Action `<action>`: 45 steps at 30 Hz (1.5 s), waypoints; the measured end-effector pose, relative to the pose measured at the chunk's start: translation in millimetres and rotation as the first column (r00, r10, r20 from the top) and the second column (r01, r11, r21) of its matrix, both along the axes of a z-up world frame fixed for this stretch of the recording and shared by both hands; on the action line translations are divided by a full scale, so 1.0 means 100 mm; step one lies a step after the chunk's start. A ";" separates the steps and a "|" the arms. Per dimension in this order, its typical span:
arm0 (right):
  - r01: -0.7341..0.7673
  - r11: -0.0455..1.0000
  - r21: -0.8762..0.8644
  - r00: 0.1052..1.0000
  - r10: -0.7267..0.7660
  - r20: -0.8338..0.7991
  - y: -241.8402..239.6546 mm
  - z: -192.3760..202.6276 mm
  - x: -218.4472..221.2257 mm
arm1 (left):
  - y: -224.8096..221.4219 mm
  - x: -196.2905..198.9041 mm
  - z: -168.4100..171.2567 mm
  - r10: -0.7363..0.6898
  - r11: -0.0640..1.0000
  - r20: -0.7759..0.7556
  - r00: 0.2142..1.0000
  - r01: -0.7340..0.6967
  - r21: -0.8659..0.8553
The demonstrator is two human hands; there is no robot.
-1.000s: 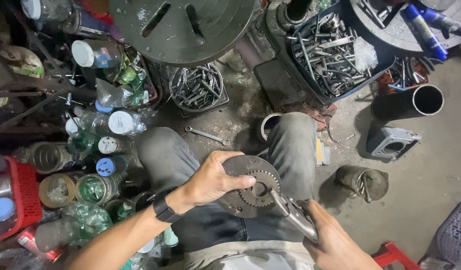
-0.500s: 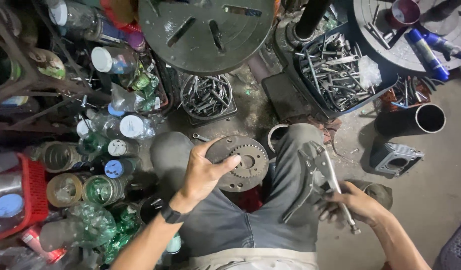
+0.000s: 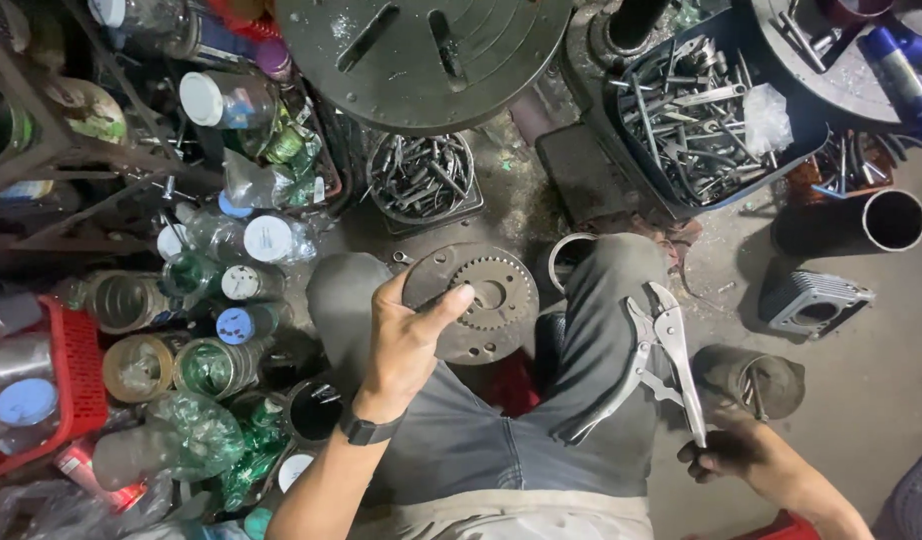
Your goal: Using various tools and a drill press to repair or modify a motorcycle gear component.
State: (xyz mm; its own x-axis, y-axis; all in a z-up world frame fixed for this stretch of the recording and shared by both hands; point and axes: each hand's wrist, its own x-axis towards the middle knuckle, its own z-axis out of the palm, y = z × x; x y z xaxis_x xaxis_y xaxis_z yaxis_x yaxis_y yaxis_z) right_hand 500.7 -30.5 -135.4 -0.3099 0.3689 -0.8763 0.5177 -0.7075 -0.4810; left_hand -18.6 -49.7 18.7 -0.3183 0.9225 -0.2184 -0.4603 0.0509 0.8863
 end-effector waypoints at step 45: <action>0.260 0.721 0.642 0.962 -0.133 -0.240 -0.67 0.51 -0.43 | 0.23 0.06 -0.30 0.003 1.000 -0.023 1.000 -0.002 0.025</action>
